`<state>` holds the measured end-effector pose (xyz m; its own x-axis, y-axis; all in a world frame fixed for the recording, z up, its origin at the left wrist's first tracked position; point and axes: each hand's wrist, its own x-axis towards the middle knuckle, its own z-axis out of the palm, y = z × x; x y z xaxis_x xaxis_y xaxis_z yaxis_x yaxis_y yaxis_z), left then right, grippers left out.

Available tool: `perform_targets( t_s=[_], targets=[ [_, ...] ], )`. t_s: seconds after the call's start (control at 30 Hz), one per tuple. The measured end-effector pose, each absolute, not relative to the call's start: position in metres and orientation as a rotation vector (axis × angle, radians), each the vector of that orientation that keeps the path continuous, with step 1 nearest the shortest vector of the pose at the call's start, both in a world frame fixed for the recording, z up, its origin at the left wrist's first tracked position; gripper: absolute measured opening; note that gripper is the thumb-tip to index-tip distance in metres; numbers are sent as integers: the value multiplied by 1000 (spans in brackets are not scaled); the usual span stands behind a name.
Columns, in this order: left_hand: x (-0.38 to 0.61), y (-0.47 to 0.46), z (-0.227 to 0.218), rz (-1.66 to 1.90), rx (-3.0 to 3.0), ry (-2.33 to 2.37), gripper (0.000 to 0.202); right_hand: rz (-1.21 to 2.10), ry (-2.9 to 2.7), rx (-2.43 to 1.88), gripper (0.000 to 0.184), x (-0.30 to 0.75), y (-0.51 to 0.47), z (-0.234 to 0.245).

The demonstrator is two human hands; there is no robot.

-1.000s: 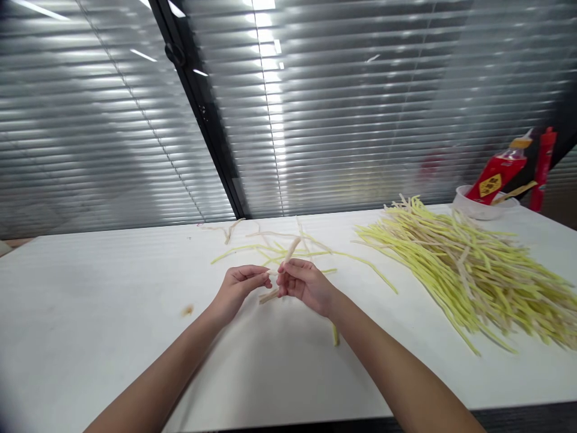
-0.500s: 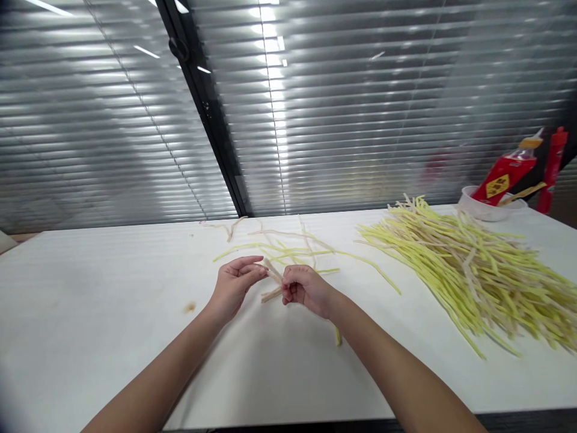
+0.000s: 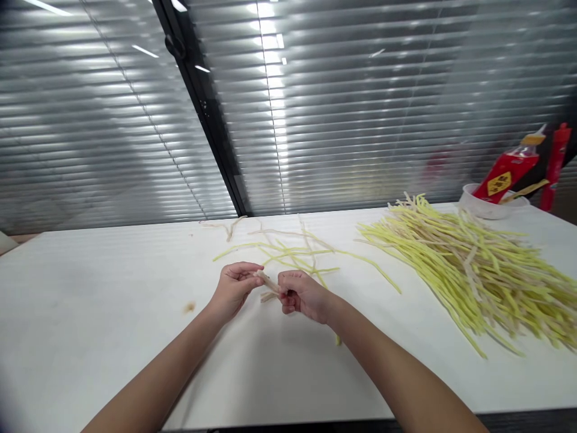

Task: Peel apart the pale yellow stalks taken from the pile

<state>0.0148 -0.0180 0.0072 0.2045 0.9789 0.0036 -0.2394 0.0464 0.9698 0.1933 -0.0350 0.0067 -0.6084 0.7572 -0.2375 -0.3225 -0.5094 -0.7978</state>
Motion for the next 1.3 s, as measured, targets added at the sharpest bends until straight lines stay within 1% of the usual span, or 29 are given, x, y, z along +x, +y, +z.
perform_targets(
  t_s=[0.2,0.33,0.43,0.53,0.6,0.7,0.77,0.87,1.0,1.13,1.3],
  targets=[
    [11,-19,9,998,1220,702,30,2217,-1020,-684,20,192,-38,7],
    [10,-20,10,963,1262,654,23,2297,-985,-646,17,192,-38,4],
    [12,-21,12,1003,1213,657,21,2337,-1003,-611,14,193,-37,3],
    [14,-21,14,1101,1132,685,21,2309,-1048,-605,9,194,-36,4],
    [16,-21,16,1180,1053,715,21,2250,-1043,-611,14,193,-36,5],
    [18,-19,17,1265,948,780,21,2050,-1091,-690,33,188,-38,3],
    [20,-18,17,1290,912,823,21,1788,-1192,-818,40,184,-39,-1],
    [22,-19,17,1304,897,861,21,1362,-1337,-994,37,180,-40,-7],
    [24,-20,16,1318,897,877,20,1002,-1496,-1001,26,182,-40,-8],
    [25,-20,13,1347,891,888,20,814,-1644,-985,23,184,-39,-7],
    [26,-19,8,1387,852,886,19,704,-1741,-940,22,182,-37,-12]
  ],
)
